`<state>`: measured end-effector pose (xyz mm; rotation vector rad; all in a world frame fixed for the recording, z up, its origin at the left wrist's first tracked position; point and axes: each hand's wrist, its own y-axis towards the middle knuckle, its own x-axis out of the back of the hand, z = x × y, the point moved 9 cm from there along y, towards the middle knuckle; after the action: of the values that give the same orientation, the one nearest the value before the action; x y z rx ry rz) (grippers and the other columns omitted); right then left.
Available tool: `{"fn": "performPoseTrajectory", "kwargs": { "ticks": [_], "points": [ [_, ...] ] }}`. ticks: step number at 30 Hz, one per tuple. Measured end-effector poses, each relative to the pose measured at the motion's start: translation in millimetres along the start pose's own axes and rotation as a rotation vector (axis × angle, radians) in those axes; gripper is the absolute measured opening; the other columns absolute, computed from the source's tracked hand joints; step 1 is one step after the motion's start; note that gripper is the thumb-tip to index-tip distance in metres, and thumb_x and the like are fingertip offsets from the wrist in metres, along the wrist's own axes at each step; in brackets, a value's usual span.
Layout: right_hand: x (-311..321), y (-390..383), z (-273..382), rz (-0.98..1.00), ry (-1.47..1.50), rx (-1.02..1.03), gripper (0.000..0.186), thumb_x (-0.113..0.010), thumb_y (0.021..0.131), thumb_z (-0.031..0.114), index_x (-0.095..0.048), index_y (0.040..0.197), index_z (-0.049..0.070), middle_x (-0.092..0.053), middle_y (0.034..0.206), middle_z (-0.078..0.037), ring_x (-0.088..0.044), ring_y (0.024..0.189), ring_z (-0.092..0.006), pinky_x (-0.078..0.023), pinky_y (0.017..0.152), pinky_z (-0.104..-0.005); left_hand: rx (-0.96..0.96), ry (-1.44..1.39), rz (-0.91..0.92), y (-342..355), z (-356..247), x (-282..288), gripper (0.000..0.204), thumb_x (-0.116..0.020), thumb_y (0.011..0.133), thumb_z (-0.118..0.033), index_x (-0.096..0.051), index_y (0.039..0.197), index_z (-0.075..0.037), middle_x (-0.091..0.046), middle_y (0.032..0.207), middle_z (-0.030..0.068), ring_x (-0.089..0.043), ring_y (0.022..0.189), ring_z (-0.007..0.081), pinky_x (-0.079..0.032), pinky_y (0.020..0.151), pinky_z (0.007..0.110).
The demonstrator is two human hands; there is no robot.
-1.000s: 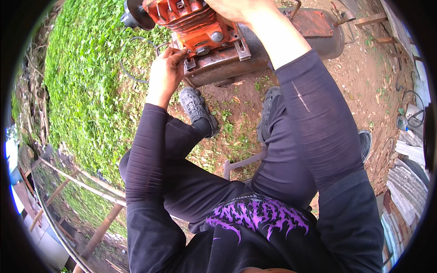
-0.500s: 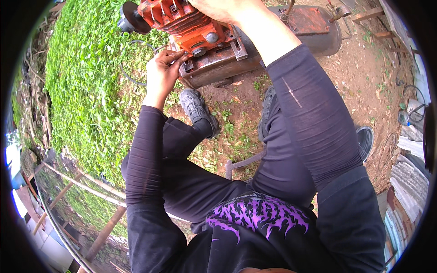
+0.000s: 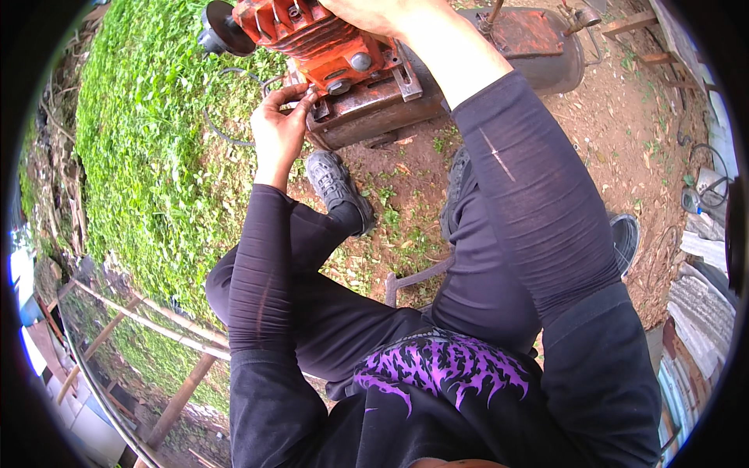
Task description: The person unscrews bolts from an air compressor motor assembly by hand, picks up a wrench from the ground, and uses it to loosen and remove more bolts.
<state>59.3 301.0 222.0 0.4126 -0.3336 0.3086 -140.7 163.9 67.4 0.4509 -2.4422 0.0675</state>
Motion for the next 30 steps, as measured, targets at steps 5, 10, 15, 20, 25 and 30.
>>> {"fn": "performPoseTrajectory", "kwargs": {
  "ticks": [5, 10, 15, 20, 25, 30],
  "points": [
    [1, 0, -1, 0.005, 0.026, 0.007, 0.061, -0.067, 0.090, 0.041, -0.059, 0.123, -0.009, -0.071, 0.103, -0.023, -0.070, 0.096, -0.0322, -0.054, 0.086, -0.0371, -0.142, 0.238, -0.024, 1, -28, -5, 0.021, -0.077, 0.082, -0.011, -0.068, 0.095, 0.003, -0.070, 0.083, 0.0126, -0.067, 0.077, 0.0208, -0.052, 0.075, 0.034],
    [7, 0, -1, -0.019, 0.018, 0.022, 0.060, -0.068, 0.090, 0.041, -0.059, 0.122, -0.009, -0.071, 0.102, -0.023, -0.070, 0.095, -0.0313, -0.054, 0.084, -0.0368, -0.113, 0.226, 0.074, 11, -21, -16, 0.021, -0.074, 0.086, -0.014, -0.067, 0.100, 0.000, -0.069, 0.083, 0.0083, -0.066, 0.075, 0.0135, -0.053, 0.069, 0.029],
    [-5, -1, -1, 0.007, 0.036, -0.015, 0.060, -0.067, 0.090, 0.042, -0.060, 0.122, -0.008, -0.071, 0.103, -0.022, -0.069, 0.097, -0.0310, -0.054, 0.085, -0.0366, -0.115, 0.200, 0.074, 4, -14, -4, 0.020, -0.073, 0.087, -0.012, -0.068, 0.102, 0.001, -0.069, 0.086, 0.0072, -0.065, 0.074, 0.0118, -0.053, 0.067, 0.028],
    [3, 0, -2, 0.017, 0.033, -0.020, 0.058, -0.066, 0.090, 0.042, -0.061, 0.119, -0.008, -0.071, 0.101, -0.022, -0.069, 0.096, -0.0319, -0.053, 0.084, -0.0377, -0.260, 0.306, 0.076, 8, -30, -11, 0.017, -0.072, 0.088, -0.012, -0.069, 0.099, 0.001, -0.070, 0.091, 0.0103, -0.067, 0.075, 0.0164, -0.053, 0.070, 0.029],
    [5, 1, -1, 0.042, 0.016, -0.008, 0.054, -0.064, 0.091, 0.042, -0.064, 0.111, -0.008, -0.070, 0.099, -0.025, -0.069, 0.095, -0.0342, -0.053, 0.083, -0.0391, -0.241, 0.305, 0.041, 3, -26, -5, 0.018, -0.073, 0.088, -0.013, -0.070, 0.098, 0.001, -0.071, 0.093, 0.0126, -0.069, 0.080, 0.0214, -0.053, 0.074, 0.032],
    [8, 1, -3, -0.007, 0.070, 0.041, 0.051, -0.064, 0.091, 0.041, -0.065, 0.108, -0.007, -0.069, 0.099, -0.026, -0.068, 0.095, -0.0364, -0.053, 0.083, -0.0405, -0.281, 0.271, -0.006, 0, -30, -5, 0.015, -0.071, 0.088, -0.012, -0.071, 0.098, 0.000, -0.068, 0.090, 0.0153, -0.067, 0.079, 0.0283, -0.051, 0.074, 0.037]
  ]
}}
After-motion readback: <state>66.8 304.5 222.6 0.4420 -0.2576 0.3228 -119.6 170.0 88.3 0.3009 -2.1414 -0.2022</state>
